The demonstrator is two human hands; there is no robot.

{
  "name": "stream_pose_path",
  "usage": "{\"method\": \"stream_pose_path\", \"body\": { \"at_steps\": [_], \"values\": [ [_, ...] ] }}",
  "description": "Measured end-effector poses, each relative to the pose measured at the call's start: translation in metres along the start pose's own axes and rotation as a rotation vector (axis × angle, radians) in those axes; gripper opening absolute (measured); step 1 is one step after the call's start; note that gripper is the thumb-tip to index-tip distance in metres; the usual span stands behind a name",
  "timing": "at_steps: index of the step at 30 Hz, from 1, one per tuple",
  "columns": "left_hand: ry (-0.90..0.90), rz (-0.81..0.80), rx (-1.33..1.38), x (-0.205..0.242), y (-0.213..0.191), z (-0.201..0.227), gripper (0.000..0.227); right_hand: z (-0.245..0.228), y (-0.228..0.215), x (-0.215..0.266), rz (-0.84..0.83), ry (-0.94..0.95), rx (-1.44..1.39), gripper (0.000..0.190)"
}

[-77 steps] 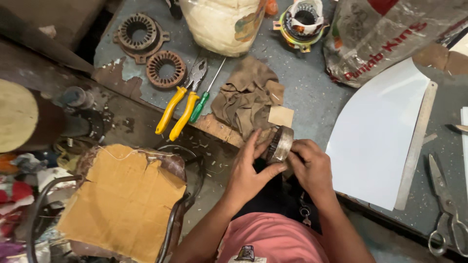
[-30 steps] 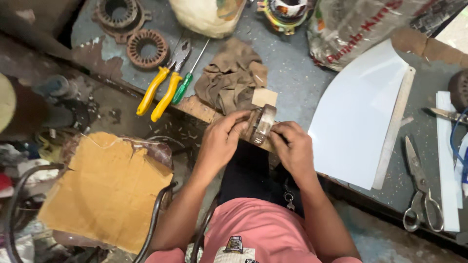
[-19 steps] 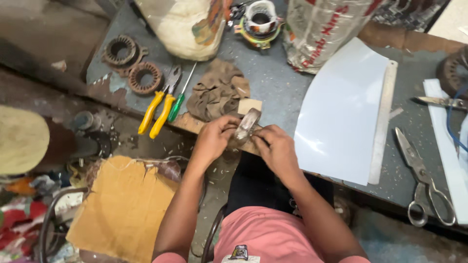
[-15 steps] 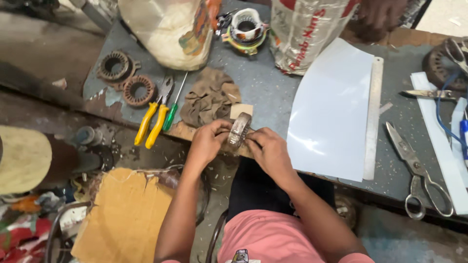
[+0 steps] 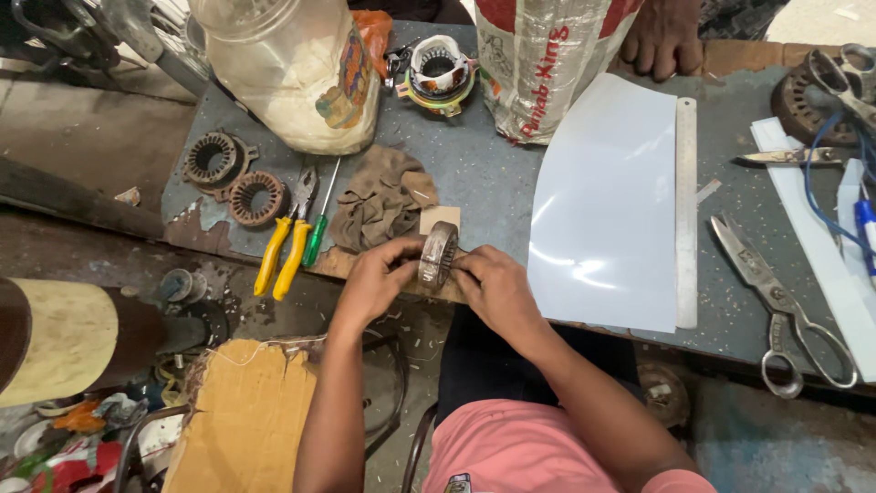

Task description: The person measures and cuts a white sheet and a long white strip using a ruler and scissors on a cluttered workbench. They repeatedly align the ruler, trim edges, and handle the cut pieces, with motor parts and tools visible nearby.

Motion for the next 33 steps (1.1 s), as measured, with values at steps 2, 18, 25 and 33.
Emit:
{"method": "stream_pose_path", "body": {
  "at_steps": [2,18,25,33],
  "values": [
    [-0.021,0.027,-0.077,0.003,-0.006,0.007,0.025,-0.004,0.003,-0.003,0.003,0.014,-0.024,0.015],
    [0.24,0.011,0.118,0.02,0.099,0.14,0.022,0.02,-0.198,0.124,0.494,0.24,0.611,0.011],
    [-0.198,-0.493,0.929,-0.038,0.238,0.147,0.027,0.062,-0.229,0.226,0.358,0.466,0.823,0.028],
    [-0.174,-0.431,0.941,-0.047,0.259,0.159,0.027,0.117,-0.159,0.284,0.473,0.918,-0.751,0.03]
  ]
}}
Point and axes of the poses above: each hand's wrist, its own x-axis away from the middle knuckle, its own y-axis out of the palm, z = x × y, the point moved 1 cm from there along -x, towards the middle knuckle, and after that the axes turned 1 degree about -z, right-handed, at the moved point
